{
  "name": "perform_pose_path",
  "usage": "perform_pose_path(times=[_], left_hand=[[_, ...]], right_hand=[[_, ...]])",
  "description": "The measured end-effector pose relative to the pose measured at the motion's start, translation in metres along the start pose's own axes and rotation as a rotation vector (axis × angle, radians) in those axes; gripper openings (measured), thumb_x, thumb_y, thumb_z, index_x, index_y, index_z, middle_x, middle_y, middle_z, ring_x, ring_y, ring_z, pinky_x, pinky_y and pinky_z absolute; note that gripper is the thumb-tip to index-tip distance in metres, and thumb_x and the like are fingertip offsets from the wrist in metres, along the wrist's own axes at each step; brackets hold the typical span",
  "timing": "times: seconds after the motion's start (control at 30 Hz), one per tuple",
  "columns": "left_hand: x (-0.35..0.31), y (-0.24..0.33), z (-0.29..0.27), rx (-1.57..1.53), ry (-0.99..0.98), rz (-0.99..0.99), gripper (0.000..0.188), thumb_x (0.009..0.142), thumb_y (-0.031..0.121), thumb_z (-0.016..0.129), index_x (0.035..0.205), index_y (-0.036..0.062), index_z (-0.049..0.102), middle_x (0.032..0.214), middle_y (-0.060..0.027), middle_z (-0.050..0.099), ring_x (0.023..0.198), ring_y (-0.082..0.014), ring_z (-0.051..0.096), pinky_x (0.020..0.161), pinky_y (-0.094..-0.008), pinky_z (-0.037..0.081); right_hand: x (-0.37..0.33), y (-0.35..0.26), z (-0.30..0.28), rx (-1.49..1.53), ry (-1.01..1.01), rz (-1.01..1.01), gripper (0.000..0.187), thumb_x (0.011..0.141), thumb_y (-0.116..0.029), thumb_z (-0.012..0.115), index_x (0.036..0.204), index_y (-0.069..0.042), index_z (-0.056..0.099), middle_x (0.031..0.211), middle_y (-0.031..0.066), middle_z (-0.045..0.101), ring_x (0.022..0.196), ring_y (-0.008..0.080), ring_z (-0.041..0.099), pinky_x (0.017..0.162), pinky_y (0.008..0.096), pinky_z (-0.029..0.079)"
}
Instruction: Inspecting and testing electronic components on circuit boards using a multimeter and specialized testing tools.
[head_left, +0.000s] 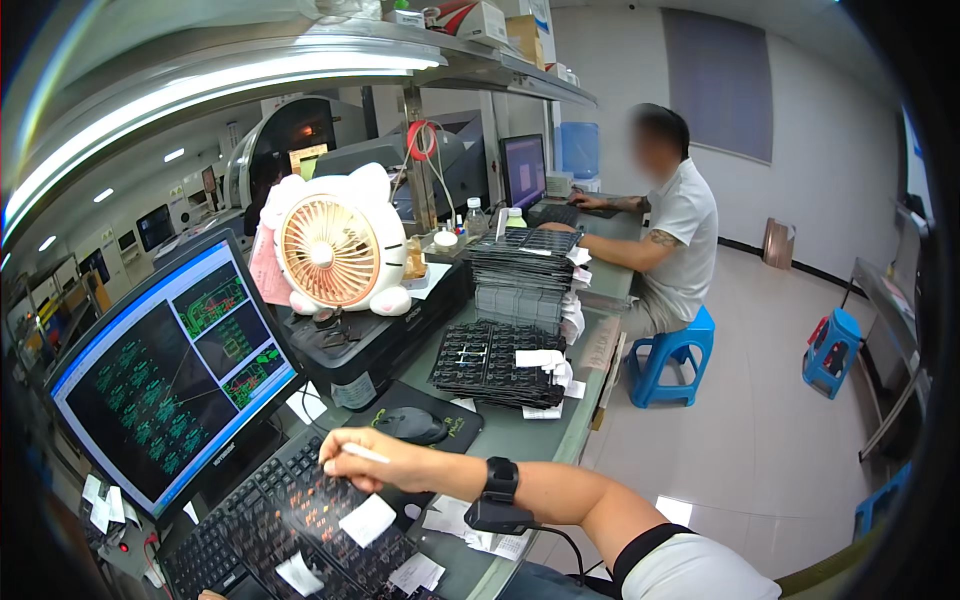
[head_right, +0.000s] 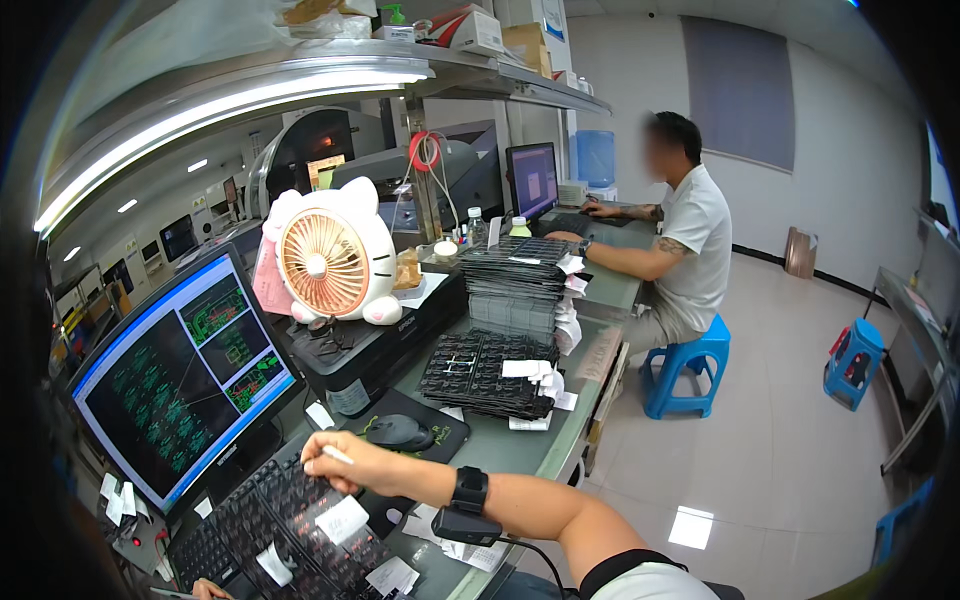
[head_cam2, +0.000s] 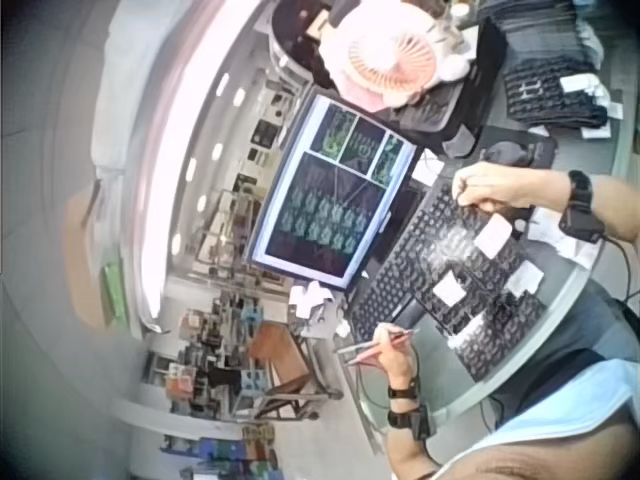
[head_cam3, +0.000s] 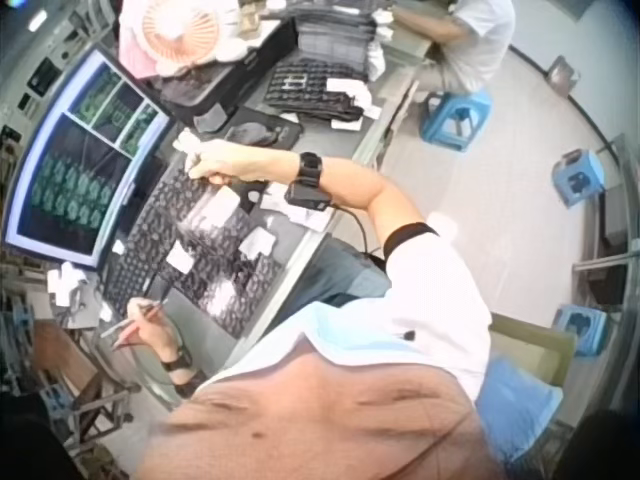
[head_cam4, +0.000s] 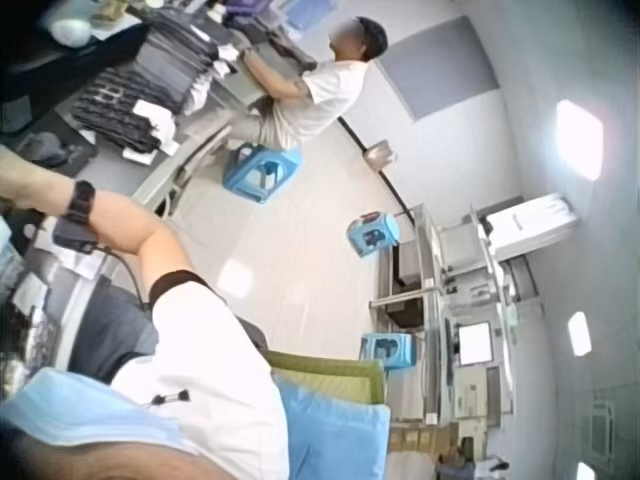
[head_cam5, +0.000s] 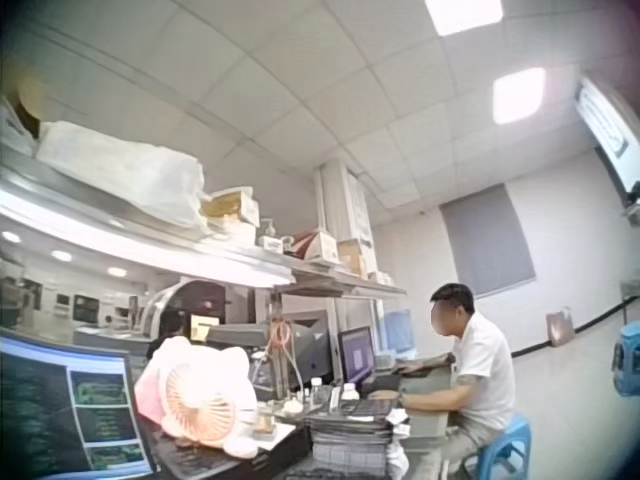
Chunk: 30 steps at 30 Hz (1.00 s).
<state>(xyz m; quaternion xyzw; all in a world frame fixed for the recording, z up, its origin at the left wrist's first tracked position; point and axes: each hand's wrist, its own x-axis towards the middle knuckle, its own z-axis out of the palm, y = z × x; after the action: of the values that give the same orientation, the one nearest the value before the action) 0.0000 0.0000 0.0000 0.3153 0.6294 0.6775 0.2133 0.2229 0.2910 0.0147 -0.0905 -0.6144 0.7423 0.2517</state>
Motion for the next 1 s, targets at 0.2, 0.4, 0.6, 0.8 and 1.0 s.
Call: perform_pose_path(times=[0.2,0.4,0.6,0.8,1.0], left_hand=[[-0.001,0.004,0.008,-0.068,0.055,0.001,0.022,0.095,0.023,0.043,0.078,0.0106,0.050,0.067,0.0012,0.047,0.054,-0.0072,0.040,0.052,-0.0193,0.030],[0.001,-0.002,-0.002,-0.113,0.092,-0.015,0.025,0.095,0.026,0.044,0.082,0.0072,0.055,0.072,-0.0010,0.052,0.060,-0.0087,0.046,0.057,-0.0200,0.036],[0.019,-0.031,-0.006,-0.199,0.060,0.132,0.027,0.098,0.032,0.041,0.083,0.0112,0.049,0.074,-0.0010,0.050,0.056,-0.0076,0.043,0.044,-0.0198,0.033],[0.017,-0.030,-0.012,-0.180,0.035,0.089,0.028,0.099,0.032,0.040,0.090,0.0066,0.050,0.073,-0.0093,0.055,0.053,-0.0118,0.048,0.048,-0.0235,0.041],[0.017,-0.026,-0.015,-0.156,0.022,0.106,0.025,0.099,0.030,0.045,0.089,0.0070,0.048,0.075,-0.0069,0.053,0.054,-0.0115,0.049,0.051,-0.0234,0.041]], right_hand=[[-0.006,0.016,0.002,-0.009,-0.052,0.066,0.014,0.090,-0.018,0.060,0.098,-0.007,0.054,0.071,-0.0041,0.053,0.046,0.0009,0.044,0.037,0.0185,0.029],[-0.003,0.028,0.003,0.009,-0.064,0.096,0.019,0.091,-0.020,0.061,0.102,-0.006,0.055,0.073,-0.0019,0.054,0.047,0.0017,0.043,0.040,0.0192,0.031],[-0.006,0.013,-0.009,0.069,-0.004,0.049,0.018,0.092,-0.018,0.063,0.103,-0.004,0.058,0.065,-0.0027,0.049,0.047,0.0032,0.041,0.040,0.0195,0.028],[-0.005,0.019,-0.008,-0.023,0.072,0.134,0.015,0.092,-0.018,0.061,0.099,-0.005,0.057,0.068,-0.0038,0.052,0.046,0.0019,0.043,0.039,0.0180,0.029],[-0.002,0.019,-0.005,-0.018,0.067,0.146,0.015,0.092,-0.018,0.061,0.099,-0.006,0.056,0.067,-0.0040,0.051,0.045,0.0021,0.043,0.039,0.0175,0.029]])
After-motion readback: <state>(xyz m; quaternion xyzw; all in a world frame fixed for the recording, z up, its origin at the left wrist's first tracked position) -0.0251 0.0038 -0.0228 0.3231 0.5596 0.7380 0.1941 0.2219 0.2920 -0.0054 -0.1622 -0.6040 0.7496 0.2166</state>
